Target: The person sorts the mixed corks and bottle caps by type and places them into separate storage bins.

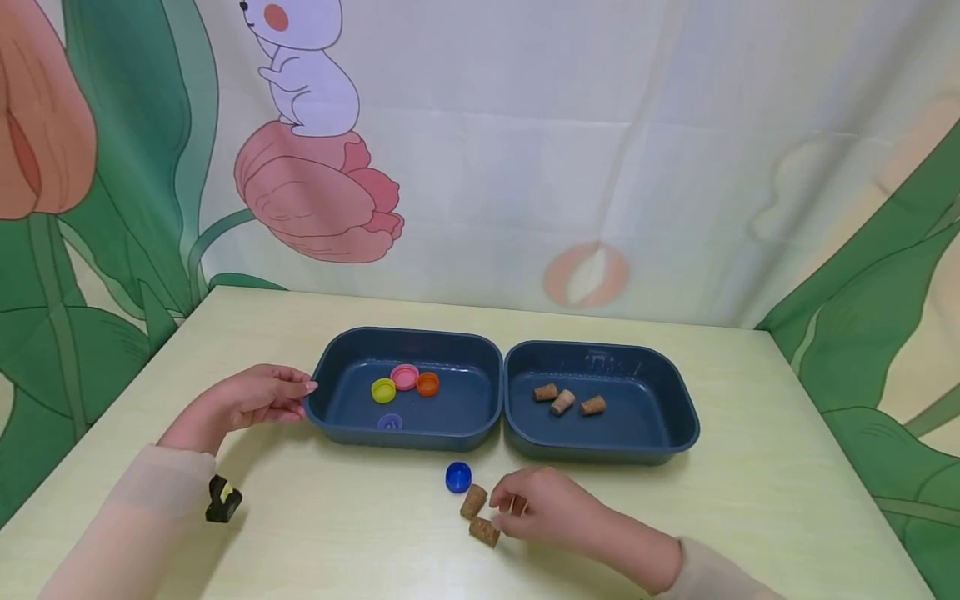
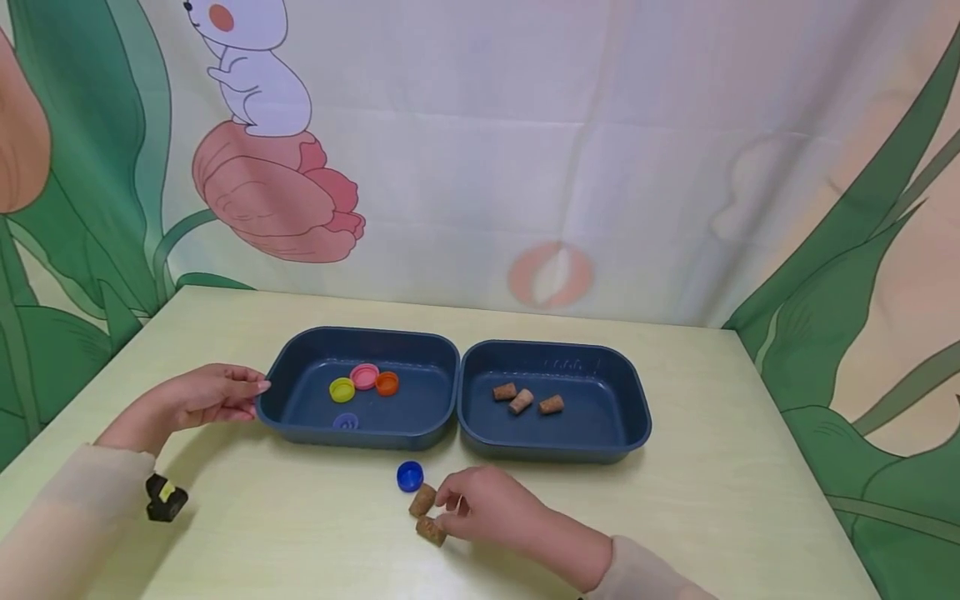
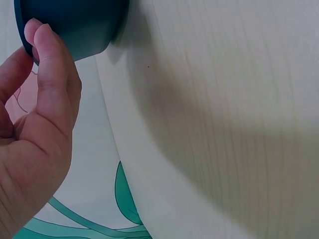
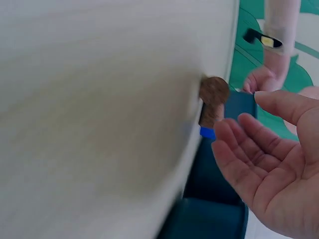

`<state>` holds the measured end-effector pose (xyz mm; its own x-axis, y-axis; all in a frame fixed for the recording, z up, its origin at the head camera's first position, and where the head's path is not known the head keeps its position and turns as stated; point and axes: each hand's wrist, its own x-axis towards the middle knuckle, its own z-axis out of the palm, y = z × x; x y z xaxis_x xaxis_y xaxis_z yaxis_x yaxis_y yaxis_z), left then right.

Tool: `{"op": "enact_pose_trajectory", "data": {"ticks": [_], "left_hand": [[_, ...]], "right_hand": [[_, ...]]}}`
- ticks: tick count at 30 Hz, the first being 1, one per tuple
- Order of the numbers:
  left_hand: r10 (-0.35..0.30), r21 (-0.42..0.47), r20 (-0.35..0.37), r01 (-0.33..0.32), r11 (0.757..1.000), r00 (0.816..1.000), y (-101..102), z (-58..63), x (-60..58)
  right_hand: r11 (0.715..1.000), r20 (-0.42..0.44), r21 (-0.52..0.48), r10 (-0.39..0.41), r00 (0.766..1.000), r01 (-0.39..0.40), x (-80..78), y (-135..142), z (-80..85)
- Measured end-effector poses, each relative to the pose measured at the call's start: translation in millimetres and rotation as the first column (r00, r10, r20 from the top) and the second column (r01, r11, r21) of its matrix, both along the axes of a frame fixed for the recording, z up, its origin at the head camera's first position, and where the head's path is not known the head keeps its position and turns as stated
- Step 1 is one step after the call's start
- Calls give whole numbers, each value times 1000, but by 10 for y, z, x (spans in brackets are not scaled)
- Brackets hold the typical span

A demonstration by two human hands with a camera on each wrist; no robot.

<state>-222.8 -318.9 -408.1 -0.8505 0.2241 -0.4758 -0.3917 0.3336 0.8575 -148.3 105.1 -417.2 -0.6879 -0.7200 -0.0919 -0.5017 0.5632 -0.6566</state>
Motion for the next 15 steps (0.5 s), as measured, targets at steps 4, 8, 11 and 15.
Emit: {"op": "enact_pose_trajectory", "data": {"ticks": [4, 8, 11, 15], "left_hand": [[2, -3, 3, -2, 1000, 1000, 2, -25, -5], [0, -2, 6, 0, 1000, 1000, -12, -29, -7], [-3, -3, 7, 3, 1000, 1000, -15, -22, -11], [-1, -2, 9, 1, 1000, 1000, -4, -14, -16]], "right_hand": [[999, -17, 52, -12, 1000, 13, 32, -40, -65], [995, -18, 96, -17, 1000, 19, 56, -64, -80], [992, -13, 123, -24, 1000, 25, 63, -89, -82], [987, -29, 158, -27, 999, 31, 66, -120, -98]]}}
